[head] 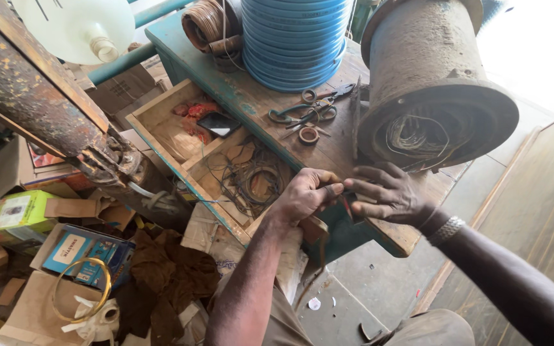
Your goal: The person works on an exposed motor stator, stripping wire insulation with a knife and wrapping connections with electrical tape. They handle multiple colored wires and use pliers and a utility knife to prepare and secure the connections.
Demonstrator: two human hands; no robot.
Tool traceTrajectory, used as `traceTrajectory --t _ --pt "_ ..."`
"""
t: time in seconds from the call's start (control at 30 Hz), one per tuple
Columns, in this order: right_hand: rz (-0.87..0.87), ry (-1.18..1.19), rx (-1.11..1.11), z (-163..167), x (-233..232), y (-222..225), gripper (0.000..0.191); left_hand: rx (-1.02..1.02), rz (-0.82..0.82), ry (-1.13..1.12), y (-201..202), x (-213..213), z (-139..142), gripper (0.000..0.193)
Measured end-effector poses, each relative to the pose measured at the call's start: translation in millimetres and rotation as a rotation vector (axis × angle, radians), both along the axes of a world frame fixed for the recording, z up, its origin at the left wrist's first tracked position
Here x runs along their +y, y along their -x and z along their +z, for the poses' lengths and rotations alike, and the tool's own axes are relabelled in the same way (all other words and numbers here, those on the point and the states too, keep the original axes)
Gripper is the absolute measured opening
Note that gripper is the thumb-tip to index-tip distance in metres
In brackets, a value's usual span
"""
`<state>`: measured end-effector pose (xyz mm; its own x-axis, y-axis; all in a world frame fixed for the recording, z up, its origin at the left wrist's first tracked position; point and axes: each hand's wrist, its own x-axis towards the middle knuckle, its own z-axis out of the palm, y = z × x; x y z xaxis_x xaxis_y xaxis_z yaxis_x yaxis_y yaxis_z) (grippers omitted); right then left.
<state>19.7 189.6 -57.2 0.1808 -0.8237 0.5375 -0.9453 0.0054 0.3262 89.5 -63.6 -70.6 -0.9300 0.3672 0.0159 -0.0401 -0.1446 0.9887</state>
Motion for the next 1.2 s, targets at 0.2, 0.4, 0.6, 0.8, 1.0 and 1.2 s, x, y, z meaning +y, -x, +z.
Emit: traceTrajectory --t 0.2,0.4,0.6,0.8,1.0,1.2 --pt "-0.29 0.191 -0.44 -8.9 -22.5 -16.2 0.041 0.063 0.23 -0.076 -3.1 15.5 -1.5 0.013" --pt "-0.486 -0.043 -1.13 45.3 -47.3 -0.7 0.038 0.772 0.431 0.518 -22.6 13.4 15.6 0.016" --pt "-0.719 -0.163 -0.862 49.4 -53.9 -5.5 0.024 0.772 0.588 0.662 -22.7 13.7 19.9 0.021" --pt "-0.172 0.0 -0.332 25.9 -18.5 -16.7 0.078 0.082 0.209 0.196 1.1 1.4 2.1 0.017" --pt "-0.084 0.169 -0.241 7.2 -22.7 -24.4 0.082 -0.068 -0.031 -0.025 4.1 2.0 2.4 0.021" --pt "-0.586 0.12 -1.094 15.9 -42.6 -6.6 0.057 0.745 0.399 0.341 -14.7 15.7 14.3 0.017"
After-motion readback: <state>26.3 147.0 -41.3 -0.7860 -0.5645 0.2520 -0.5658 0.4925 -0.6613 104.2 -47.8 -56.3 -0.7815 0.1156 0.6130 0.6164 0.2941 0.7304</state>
